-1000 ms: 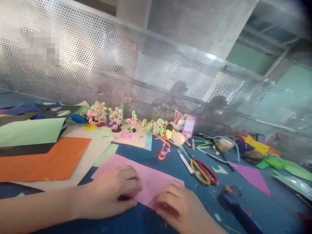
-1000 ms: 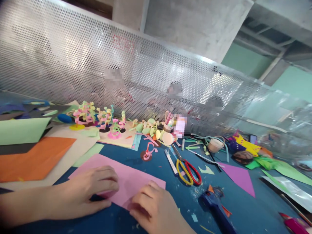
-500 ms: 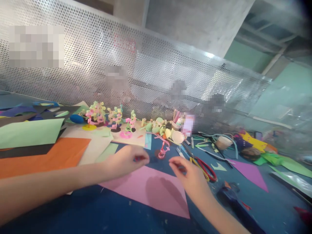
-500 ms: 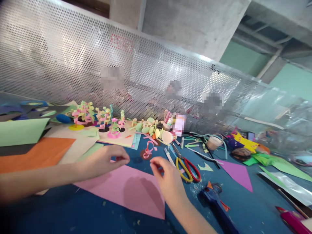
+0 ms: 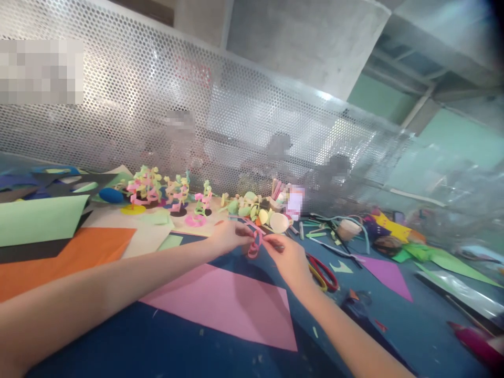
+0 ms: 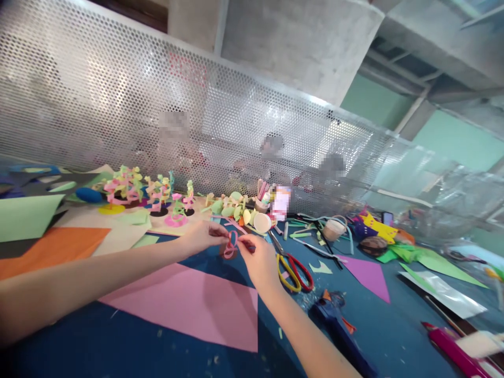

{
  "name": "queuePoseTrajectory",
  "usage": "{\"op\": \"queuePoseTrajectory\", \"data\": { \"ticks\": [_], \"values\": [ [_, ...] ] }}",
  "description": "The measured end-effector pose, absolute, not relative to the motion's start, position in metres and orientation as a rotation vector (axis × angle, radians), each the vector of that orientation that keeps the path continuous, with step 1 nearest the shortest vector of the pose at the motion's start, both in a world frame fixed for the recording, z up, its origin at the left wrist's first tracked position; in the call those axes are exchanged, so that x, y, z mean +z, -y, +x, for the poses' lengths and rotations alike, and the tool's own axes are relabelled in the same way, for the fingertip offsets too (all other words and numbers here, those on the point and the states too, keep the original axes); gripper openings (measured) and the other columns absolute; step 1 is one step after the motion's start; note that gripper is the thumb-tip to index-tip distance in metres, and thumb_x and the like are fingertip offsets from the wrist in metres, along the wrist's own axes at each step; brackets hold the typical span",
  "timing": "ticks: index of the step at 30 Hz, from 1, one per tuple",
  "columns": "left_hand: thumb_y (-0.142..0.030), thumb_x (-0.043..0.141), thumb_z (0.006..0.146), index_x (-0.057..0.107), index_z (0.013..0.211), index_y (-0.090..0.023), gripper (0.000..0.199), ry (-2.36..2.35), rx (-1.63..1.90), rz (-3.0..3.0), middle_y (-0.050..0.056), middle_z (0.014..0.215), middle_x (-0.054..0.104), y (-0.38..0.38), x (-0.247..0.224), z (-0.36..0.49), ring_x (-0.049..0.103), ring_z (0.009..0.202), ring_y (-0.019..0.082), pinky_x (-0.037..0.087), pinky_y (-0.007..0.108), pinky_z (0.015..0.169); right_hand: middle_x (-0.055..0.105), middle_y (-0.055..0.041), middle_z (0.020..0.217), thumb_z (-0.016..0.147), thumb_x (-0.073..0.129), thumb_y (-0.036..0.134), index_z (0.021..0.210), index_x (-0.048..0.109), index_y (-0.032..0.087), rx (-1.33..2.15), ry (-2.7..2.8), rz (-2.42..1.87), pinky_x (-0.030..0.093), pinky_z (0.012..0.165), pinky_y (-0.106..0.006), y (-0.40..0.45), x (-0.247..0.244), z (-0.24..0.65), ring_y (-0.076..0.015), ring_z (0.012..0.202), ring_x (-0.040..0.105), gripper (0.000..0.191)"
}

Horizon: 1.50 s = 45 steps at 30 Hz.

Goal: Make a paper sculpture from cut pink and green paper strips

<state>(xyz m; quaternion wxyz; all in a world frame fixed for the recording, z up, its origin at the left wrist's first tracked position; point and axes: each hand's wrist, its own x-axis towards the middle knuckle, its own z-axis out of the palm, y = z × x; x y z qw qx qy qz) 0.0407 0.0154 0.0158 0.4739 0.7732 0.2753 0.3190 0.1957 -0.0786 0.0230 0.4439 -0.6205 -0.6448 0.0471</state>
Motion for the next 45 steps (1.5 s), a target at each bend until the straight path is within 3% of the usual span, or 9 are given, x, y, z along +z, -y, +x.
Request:
{"op": "queuePoseTrajectory", "data": {
  "ticks": [8, 23, 40, 45],
  "values": [
    [-0.021, 0.064, 0.071, 0.066, 0.077, -0.014, 0.01, -0.663, 0.825, 1.803, 0.005, 0.079, 0.071, -0.014, 0.014, 0.043, 0.066, 0.078, 0.018, 0.051, 0.03, 0.077, 0.073, -0.0053, 0.08, 0.075, 0.058, 0.026, 0.082, 0.068, 0.017, 0.299, 1.532, -1.455, 0.052, 0.072, -0.03, 0.063, 0.016, 0.198, -0.0202, 0.074, 0.068, 0.015],
    [-0.027, 0.065, 0.07, 0.067, 0.075, -0.012, 0.016, -0.614, 0.816, 1.786, 0.006, 0.074, 0.069, -0.016, 0.01, 0.044, 0.064, 0.072, 0.018, 0.05, 0.031, 0.072, 0.071, -0.0094, 0.09, 0.073, 0.059, 0.025, 0.091, 0.065, 0.014, 0.609, 1.386, -1.328, 0.053, 0.077, -0.033, 0.058, 0.013, 0.2, -0.021, 0.084, 0.067, 0.022],
    [-0.024, 0.067, 0.067, 0.067, 0.074, -0.013, 0.013, -0.632, 0.86, 1.753, 0.004, 0.071, 0.069, -0.019, 0.007, 0.045, 0.064, 0.072, 0.018, 0.049, 0.029, 0.072, 0.069, -0.0054, 0.084, 0.068, 0.066, 0.026, 0.084, 0.066, 0.018, 0.479, 1.454, -1.333, 0.051, 0.076, -0.035, 0.055, -0.001, 0.203, -0.0204, 0.079, 0.064, 0.018],
    [-0.026, 0.066, 0.069, 0.068, 0.075, -0.014, 0.013, -0.616, 0.865, 1.774, 0.004, 0.073, 0.07, -0.019, 0.008, 0.044, 0.064, 0.075, 0.018, 0.048, 0.029, 0.075, 0.071, -0.0064, 0.085, 0.074, 0.062, 0.03, 0.087, 0.065, 0.018, 0.513, 1.475, -1.311, 0.052, 0.075, -0.034, 0.058, 0.005, 0.203, -0.0206, 0.08, 0.066, 0.019]
  ]
}}
